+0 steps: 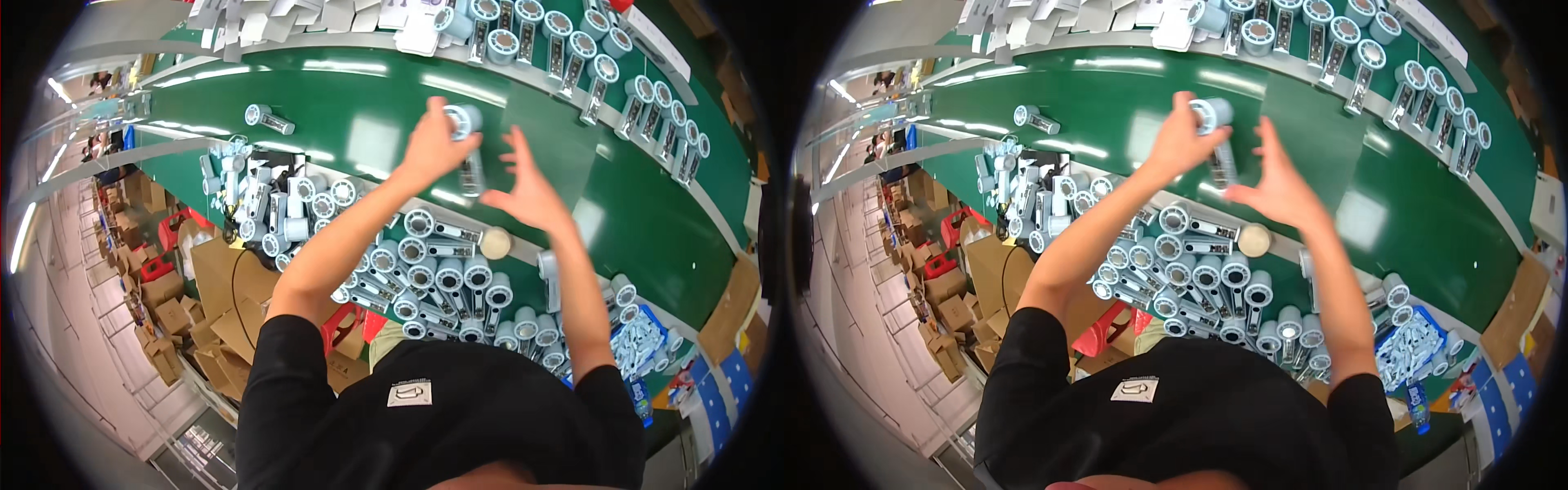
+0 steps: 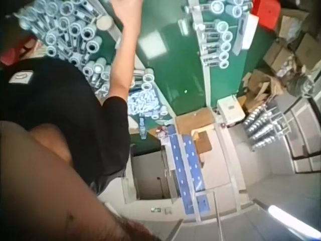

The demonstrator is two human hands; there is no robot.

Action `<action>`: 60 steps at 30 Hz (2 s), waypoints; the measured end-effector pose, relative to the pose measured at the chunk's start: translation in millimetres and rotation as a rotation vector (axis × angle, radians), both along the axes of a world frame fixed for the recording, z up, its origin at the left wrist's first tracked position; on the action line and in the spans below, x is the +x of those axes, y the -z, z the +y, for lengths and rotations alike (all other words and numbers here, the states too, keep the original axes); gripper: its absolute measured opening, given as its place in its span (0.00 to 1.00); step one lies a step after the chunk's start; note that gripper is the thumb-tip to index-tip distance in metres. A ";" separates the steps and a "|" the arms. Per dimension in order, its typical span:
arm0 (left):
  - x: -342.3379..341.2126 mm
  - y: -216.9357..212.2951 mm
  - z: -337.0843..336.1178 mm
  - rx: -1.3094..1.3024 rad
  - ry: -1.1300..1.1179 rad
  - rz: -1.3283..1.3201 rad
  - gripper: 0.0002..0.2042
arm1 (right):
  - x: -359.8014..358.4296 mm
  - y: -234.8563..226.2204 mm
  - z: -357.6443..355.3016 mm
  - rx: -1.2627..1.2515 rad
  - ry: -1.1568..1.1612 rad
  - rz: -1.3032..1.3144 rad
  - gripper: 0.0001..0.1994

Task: Assemble metal mechanical components and wrap them in protective bubble wrap for packing into boxes.

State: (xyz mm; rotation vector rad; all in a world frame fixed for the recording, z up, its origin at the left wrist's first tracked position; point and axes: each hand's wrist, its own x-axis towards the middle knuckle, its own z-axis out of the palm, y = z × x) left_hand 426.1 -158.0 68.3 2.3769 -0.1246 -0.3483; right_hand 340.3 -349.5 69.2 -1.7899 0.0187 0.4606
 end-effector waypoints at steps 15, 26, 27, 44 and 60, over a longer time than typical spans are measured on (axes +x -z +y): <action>148.5 86.5 417.1 0.792 -0.269 -0.041 0.44 | 8.5 23.1 -384.7 -0.262 1.226 -0.327 0.27; 109.0 74.8 239.0 0.212 -0.339 -0.178 0.26 | 17.1 70.6 -478.0 -1.269 1.179 0.031 0.23; 82.7 53.7 178.5 0.157 -0.181 -0.214 0.27 | 11.7 50.6 -443.2 -1.322 1.319 -0.300 0.19; -111.9 -77.7 -74.2 -0.316 0.901 0.031 0.15 | -31.1 -8.9 -317.5 0.290 1.254 -0.223 0.21; -151.9 -37.1 321.1 1.302 -0.115 -0.184 0.31 | -74.0 72.6 -584.9 -0.485 0.875 0.075 0.24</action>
